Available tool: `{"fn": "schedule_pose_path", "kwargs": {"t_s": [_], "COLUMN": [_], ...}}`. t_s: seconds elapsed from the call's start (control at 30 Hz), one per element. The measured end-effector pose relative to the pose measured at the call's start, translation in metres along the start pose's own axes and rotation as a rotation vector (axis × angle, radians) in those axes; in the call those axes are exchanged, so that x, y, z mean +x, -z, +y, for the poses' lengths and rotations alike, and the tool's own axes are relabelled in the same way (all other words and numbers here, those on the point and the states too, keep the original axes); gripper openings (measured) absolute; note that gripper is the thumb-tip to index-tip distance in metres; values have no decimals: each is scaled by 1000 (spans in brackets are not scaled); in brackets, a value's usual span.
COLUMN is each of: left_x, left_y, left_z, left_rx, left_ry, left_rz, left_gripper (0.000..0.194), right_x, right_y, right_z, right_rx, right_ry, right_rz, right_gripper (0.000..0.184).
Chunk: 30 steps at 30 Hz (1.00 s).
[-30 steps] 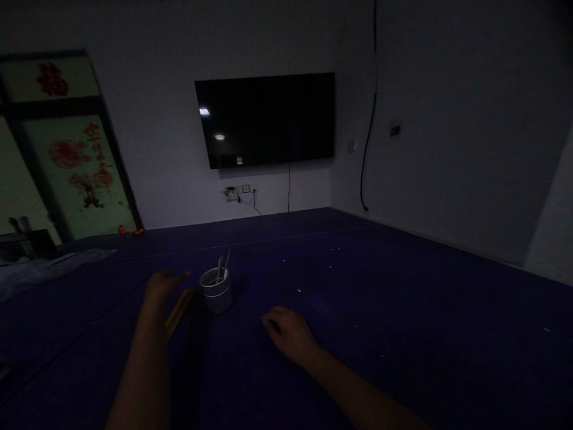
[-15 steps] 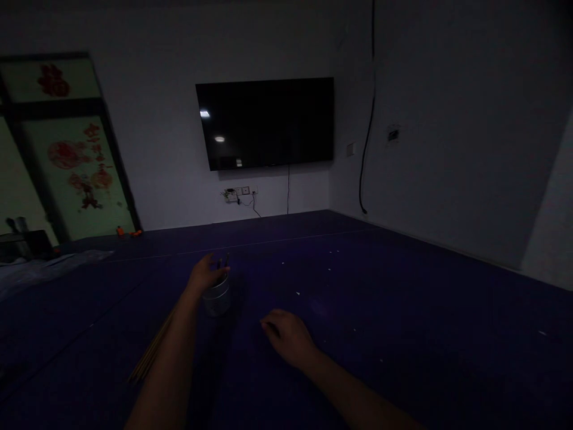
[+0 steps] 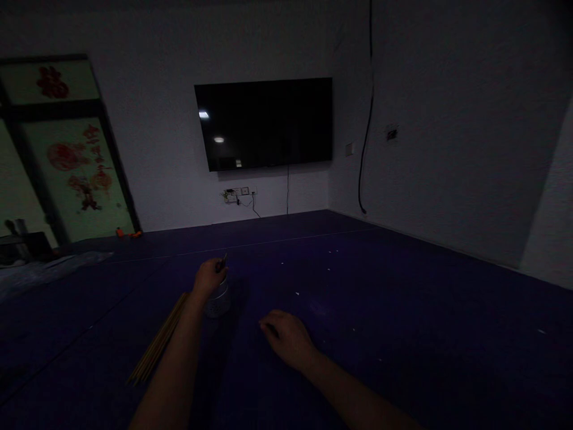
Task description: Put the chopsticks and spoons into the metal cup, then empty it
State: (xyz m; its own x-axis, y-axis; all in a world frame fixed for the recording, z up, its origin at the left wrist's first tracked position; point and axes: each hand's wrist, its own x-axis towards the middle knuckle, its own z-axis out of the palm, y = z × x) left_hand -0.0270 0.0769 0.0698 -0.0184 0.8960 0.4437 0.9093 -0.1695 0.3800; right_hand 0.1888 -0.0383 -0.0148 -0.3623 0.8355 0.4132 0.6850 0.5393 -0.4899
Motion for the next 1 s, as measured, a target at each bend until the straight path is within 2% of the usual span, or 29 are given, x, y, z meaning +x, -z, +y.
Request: {"fn": "schedule_pose_path", "kwargs": {"t_s": [0.13, 0.3, 0.43, 0.63, 0.87, 1.0], "left_x": [-2, -5, -1, 6, 5, 5], "left_y": [4, 7, 6, 5, 6, 2], "left_z": [2, 2, -4, -16, -20, -22], "left_rx": [32, 149, 17, -93, -167, -282], "left_ry": [29, 47, 33, 40, 29, 54], "left_rz": [-23, 74, 12, 30, -21, -39], "left_gripper": [22, 26, 25, 24, 20, 20], "right_x": [0, 0, 0, 1, 1, 0], "right_y": [1, 2, 2, -1, 1, 1], "right_z": [-1, -1, 0, 1, 0, 1], "right_rx": [1, -5, -5, -18, -15, -12], "right_ry": [7, -12, -6, -11, -4, -3], "right_rz": [7, -10, -9, -9, -17, -11], "right_gripper": [27, 27, 27, 27, 27, 26]}}
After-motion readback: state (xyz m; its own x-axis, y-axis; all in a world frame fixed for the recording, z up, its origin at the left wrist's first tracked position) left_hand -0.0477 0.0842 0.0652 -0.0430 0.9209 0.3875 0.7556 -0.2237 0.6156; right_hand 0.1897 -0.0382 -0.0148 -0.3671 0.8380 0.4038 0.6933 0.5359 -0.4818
